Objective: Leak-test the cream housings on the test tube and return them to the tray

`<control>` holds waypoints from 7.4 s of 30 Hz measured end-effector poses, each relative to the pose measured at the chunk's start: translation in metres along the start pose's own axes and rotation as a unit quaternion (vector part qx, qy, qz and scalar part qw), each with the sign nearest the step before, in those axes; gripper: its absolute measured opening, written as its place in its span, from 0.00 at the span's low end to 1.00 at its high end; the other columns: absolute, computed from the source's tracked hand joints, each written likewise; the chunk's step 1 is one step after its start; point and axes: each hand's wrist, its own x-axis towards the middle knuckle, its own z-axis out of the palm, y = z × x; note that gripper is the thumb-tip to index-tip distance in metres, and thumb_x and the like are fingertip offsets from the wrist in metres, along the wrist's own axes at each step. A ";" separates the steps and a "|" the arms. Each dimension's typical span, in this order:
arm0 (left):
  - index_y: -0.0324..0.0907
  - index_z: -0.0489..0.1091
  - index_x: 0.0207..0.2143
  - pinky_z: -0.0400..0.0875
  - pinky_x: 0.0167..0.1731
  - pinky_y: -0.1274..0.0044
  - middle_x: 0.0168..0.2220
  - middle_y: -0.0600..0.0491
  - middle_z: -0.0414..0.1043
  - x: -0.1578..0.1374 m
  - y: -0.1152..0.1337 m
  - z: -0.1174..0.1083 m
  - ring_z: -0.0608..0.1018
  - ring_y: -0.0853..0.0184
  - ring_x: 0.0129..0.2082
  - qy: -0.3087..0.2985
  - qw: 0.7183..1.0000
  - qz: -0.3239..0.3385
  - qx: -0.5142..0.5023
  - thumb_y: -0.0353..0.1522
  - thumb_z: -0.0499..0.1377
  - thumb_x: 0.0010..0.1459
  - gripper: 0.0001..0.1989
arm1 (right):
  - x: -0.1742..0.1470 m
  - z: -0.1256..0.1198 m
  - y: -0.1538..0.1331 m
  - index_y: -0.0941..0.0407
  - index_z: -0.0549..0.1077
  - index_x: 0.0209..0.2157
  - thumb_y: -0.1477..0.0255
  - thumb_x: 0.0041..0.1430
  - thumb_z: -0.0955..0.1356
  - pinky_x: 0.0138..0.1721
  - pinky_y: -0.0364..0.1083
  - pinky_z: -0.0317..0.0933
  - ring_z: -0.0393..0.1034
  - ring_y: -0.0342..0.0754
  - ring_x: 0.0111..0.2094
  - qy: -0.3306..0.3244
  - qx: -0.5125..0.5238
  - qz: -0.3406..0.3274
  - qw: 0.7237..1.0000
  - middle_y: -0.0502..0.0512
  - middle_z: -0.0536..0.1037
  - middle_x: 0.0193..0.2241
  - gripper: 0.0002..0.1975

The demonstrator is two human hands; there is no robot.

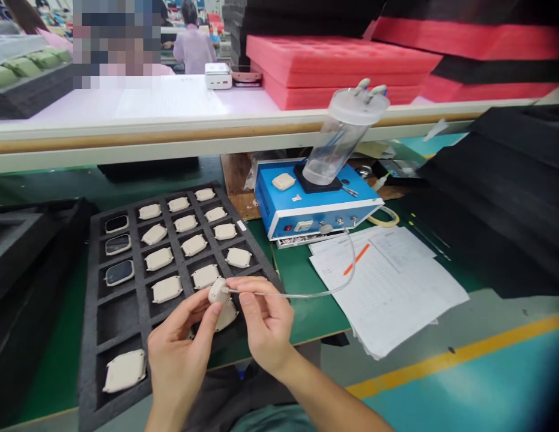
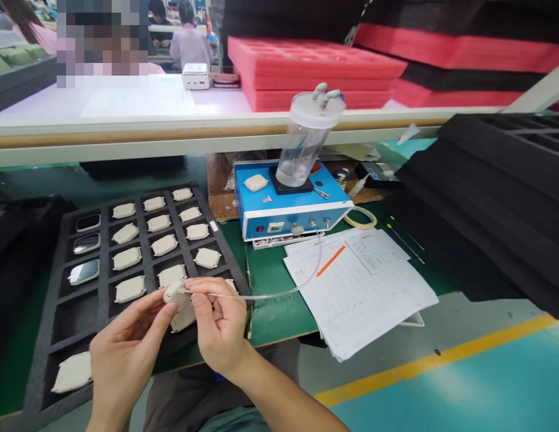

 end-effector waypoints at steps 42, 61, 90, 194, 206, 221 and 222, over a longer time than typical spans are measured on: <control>0.44 0.85 0.42 0.85 0.35 0.79 0.37 0.50 0.87 0.000 0.002 -0.001 0.88 0.63 0.31 -0.010 1.000 0.015 -0.003 0.36 0.72 0.57 0.11 | 0.000 -0.001 -0.003 0.52 0.80 0.46 0.74 0.73 0.67 0.47 0.51 0.79 0.83 0.51 0.45 0.001 -0.018 -0.008 1.000 0.57 0.85 0.41 0.09; 0.43 0.85 0.43 0.85 0.38 0.77 0.38 0.50 0.87 -0.003 0.008 -0.001 0.88 0.62 0.34 -0.028 1.000 0.007 -0.009 0.33 0.69 0.58 0.10 | -0.002 -0.001 -0.007 0.52 0.80 0.44 0.74 0.72 0.67 0.46 0.52 0.80 0.83 0.51 0.44 0.012 -0.024 -0.003 1.000 0.57 0.86 0.40 0.08; 0.44 0.86 0.42 0.84 0.34 0.79 0.37 0.50 0.87 -0.001 -0.001 -0.001 0.88 0.63 0.31 0.004 1.000 0.014 0.023 0.37 0.71 0.55 0.12 | 0.000 0.000 -0.004 0.50 0.80 0.46 0.76 0.72 0.67 0.50 0.47 0.77 0.82 0.48 0.46 0.000 0.013 0.003 1.000 0.54 0.85 0.42 0.10; 0.42 0.81 0.50 0.80 0.49 0.71 0.46 0.46 0.85 -0.006 0.025 -0.020 0.85 0.60 0.45 -0.025 0.972 0.119 0.201 0.28 0.59 0.68 0.13 | -0.018 -0.008 -0.009 0.55 0.81 0.43 0.69 0.71 0.70 0.47 0.52 0.80 0.85 0.51 0.41 0.062 -0.004 0.092 0.994 0.57 0.86 0.40 0.07; 0.40 0.77 0.57 0.71 0.60 0.63 0.58 0.42 0.79 0.044 0.003 -0.126 0.77 0.55 0.58 -0.057 0.892 0.063 0.444 0.31 0.53 0.70 0.19 | -0.019 -0.011 -0.011 0.56 0.82 0.43 0.68 0.71 0.71 0.44 0.51 0.80 0.85 0.51 0.39 0.038 -0.007 0.089 0.995 0.57 0.87 0.39 0.08; 0.40 0.81 0.51 0.80 0.39 0.73 0.45 0.45 0.86 0.046 0.016 -0.057 0.85 0.61 0.38 -0.066 0.970 0.023 0.233 0.38 0.62 0.65 0.17 | -0.016 -0.002 -0.003 0.54 0.81 0.42 0.68 0.72 0.70 0.43 0.50 0.81 0.84 0.50 0.40 0.057 -0.004 0.064 0.996 0.56 0.85 0.38 0.07; 0.39 0.82 0.51 0.81 0.39 0.74 0.44 0.45 0.86 0.033 0.015 -0.043 0.86 0.61 0.38 -0.070 0.987 -0.007 0.145 0.38 0.63 0.64 0.18 | -0.016 -0.002 -0.002 0.54 0.81 0.43 0.69 0.72 0.69 0.43 0.51 0.81 0.83 0.50 0.41 0.054 -0.002 0.054 0.997 0.56 0.85 0.39 0.07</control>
